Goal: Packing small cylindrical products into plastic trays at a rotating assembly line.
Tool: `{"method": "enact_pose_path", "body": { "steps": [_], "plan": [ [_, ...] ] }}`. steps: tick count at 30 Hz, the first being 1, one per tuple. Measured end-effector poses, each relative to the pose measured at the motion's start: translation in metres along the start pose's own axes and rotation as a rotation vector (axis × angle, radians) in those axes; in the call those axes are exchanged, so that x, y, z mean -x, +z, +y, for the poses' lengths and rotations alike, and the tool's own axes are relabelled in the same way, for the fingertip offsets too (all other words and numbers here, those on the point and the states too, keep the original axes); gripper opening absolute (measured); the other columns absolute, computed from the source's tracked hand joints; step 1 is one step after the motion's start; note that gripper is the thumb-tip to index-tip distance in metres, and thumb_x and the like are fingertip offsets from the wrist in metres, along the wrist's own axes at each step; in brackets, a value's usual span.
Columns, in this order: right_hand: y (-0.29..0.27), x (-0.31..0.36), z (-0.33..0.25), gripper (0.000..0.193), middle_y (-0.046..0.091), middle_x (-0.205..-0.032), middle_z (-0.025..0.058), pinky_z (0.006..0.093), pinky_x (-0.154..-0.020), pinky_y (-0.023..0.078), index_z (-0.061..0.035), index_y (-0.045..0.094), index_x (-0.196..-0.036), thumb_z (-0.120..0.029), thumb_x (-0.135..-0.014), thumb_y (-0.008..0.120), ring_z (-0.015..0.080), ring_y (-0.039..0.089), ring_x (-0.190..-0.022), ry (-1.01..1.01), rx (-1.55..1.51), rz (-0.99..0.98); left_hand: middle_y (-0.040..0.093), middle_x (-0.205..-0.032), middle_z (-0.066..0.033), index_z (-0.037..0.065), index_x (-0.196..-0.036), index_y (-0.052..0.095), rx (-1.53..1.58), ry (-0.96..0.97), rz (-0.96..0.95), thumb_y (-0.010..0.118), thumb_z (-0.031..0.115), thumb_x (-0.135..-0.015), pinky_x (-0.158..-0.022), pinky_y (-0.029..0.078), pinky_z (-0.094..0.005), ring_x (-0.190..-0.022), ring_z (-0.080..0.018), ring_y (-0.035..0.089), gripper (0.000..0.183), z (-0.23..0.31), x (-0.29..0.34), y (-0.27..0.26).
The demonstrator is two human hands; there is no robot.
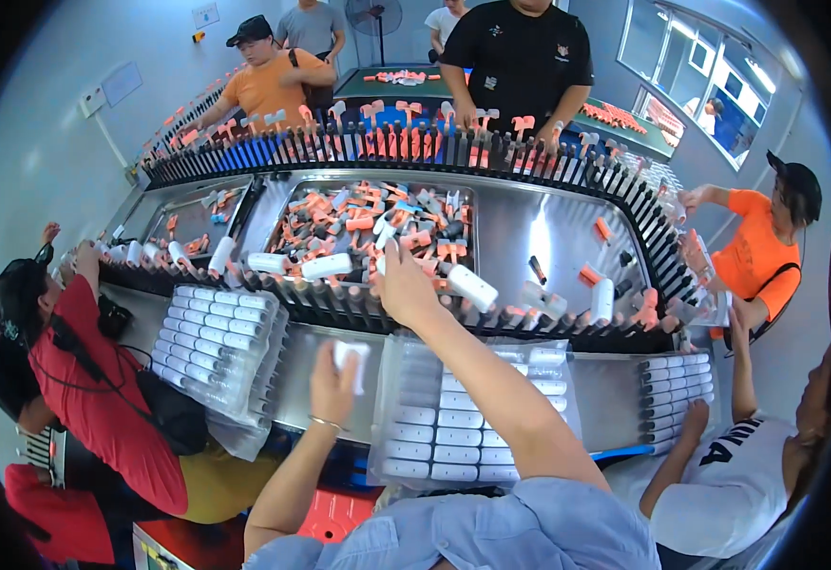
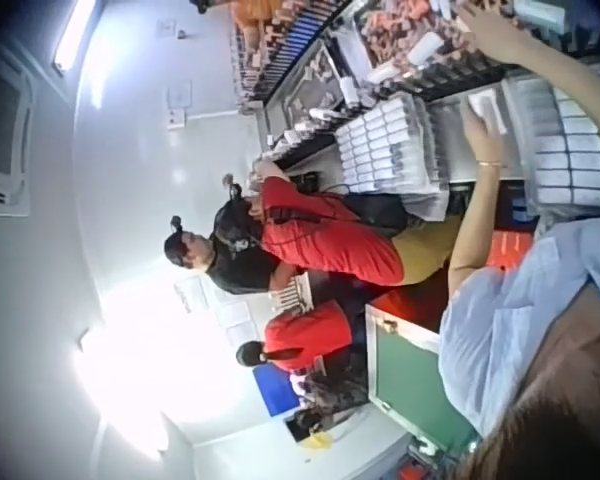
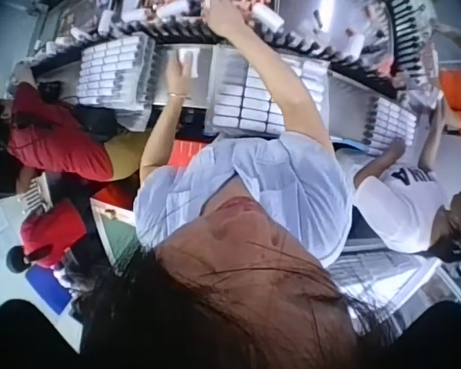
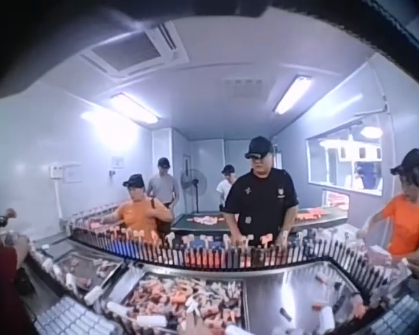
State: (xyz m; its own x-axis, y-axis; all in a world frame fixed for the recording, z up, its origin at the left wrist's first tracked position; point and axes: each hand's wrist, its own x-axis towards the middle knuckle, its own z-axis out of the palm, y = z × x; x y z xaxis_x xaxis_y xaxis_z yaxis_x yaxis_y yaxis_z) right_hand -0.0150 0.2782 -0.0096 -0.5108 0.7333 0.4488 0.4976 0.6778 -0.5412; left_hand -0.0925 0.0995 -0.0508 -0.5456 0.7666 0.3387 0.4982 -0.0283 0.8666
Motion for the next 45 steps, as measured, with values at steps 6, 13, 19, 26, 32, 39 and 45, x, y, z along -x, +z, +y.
{"method": "enact_pose_path", "body": {
  "steps": [6,13,19,26,32,39,45],
  "plan": [
    [-0.06,0.111,0.031,0.026,0.058,-0.097,0.0162,0.0378,-0.074,0.049,-0.004,0.057,-0.102,-0.014,-0.078,0.062,0.034,0.058,-0.087,-0.193,-0.19,-0.065,0.061,-0.102,-0.014,0.004,-0.114,0.052,-0.011,0.373,-0.24,0.067,0.017,-0.079,-0.078,0.047,-0.0315,-0.089,-0.025,0.06,0.04,0.065,-0.049,-0.005],
    [-0.047,0.167,0.109,0.01,0.057,-0.078,0.0144,0.0368,-0.066,0.05,-0.0022,0.057,-0.077,-0.01,-0.071,0.056,0.0307,0.058,-0.075,-0.156,0.305,-0.165,0.056,-0.109,-0.0112,0.006,-0.11,0.052,-0.371,0.865,-0.663,0.062,0.028,-0.079,-0.084,0.045,-0.0372,-0.102,-0.03,0.054,0.04,0.086,-0.123,0.105],
    [-0.036,0.148,0.111,0.016,0.053,-0.089,0.0137,0.0421,-0.069,0.049,-0.001,0.059,-0.082,-0.012,-0.074,0.05,0.0292,0.053,-0.089,-0.156,0.315,-0.3,0.064,-0.088,-0.0166,0.006,-0.104,0.051,-0.858,0.346,-0.587,0.055,0.041,-0.081,-0.07,0.05,-0.0425,-0.085,-0.0314,0.063,0.041,0.078,-0.127,0.14],
    [-0.056,0.149,0.113,0.017,0.053,-0.094,0.0185,0.042,-0.079,0.045,0.0005,0.058,-0.087,-0.013,-0.076,0.054,0.0329,0.051,-0.094,-0.224,0.27,-0.315,0.056,-0.102,-0.0148,0.006,-0.114,0.05,-0.555,0.628,0.091,0.063,0.019,-0.077,-0.088,0.039,-0.0451,-0.1,-0.0302,0.052,0.041,0.054,-0.101,0.106],
    [-0.167,0.146,0.118,0.032,0.054,-0.104,0.0145,0.0305,-0.088,0.038,0.0002,0.046,-0.119,-0.019,-0.094,0.042,0.021,0.05,-0.1,0.24,-0.403,-0.095,0.056,-0.1,-0.0103,0.008,-0.103,0.058,-0.24,0.594,-0.308,0.065,0.01,-0.073,-0.084,0.042,-0.0399,-0.099,-0.0287,0.051,0.031,0.01,0.004,0.079],
    [-0.178,0.049,0.097,0.034,0.053,-0.113,0.016,0.0396,-0.09,0.041,-0.0063,0.048,-0.12,-0.013,-0.087,0.05,0.0335,0.05,-0.107,-0.285,-0.035,-0.255,0.052,-0.093,-0.0044,0.012,-0.096,0.06,-0.491,0.699,-0.664,0.064,0.026,-0.075,-0.077,0.046,-0.0359,-0.093,-0.024,0.052,0.025,-0.004,0.018,0.138],
    [-0.106,0.001,0.053,0.038,0.052,-0.117,0.0178,0.0406,-0.094,0.039,-0.0049,0.046,-0.121,-0.016,-0.086,0.05,0.0347,0.046,-0.113,-0.115,0.125,-0.554,0.05,-0.089,-0.0075,0.006,-0.09,0.06,-0.624,0.642,-0.742,0.064,0.026,-0.073,-0.075,0.046,-0.0373,-0.095,-0.0258,0.051,0.026,0.003,0.009,0.146]
  ]
}}
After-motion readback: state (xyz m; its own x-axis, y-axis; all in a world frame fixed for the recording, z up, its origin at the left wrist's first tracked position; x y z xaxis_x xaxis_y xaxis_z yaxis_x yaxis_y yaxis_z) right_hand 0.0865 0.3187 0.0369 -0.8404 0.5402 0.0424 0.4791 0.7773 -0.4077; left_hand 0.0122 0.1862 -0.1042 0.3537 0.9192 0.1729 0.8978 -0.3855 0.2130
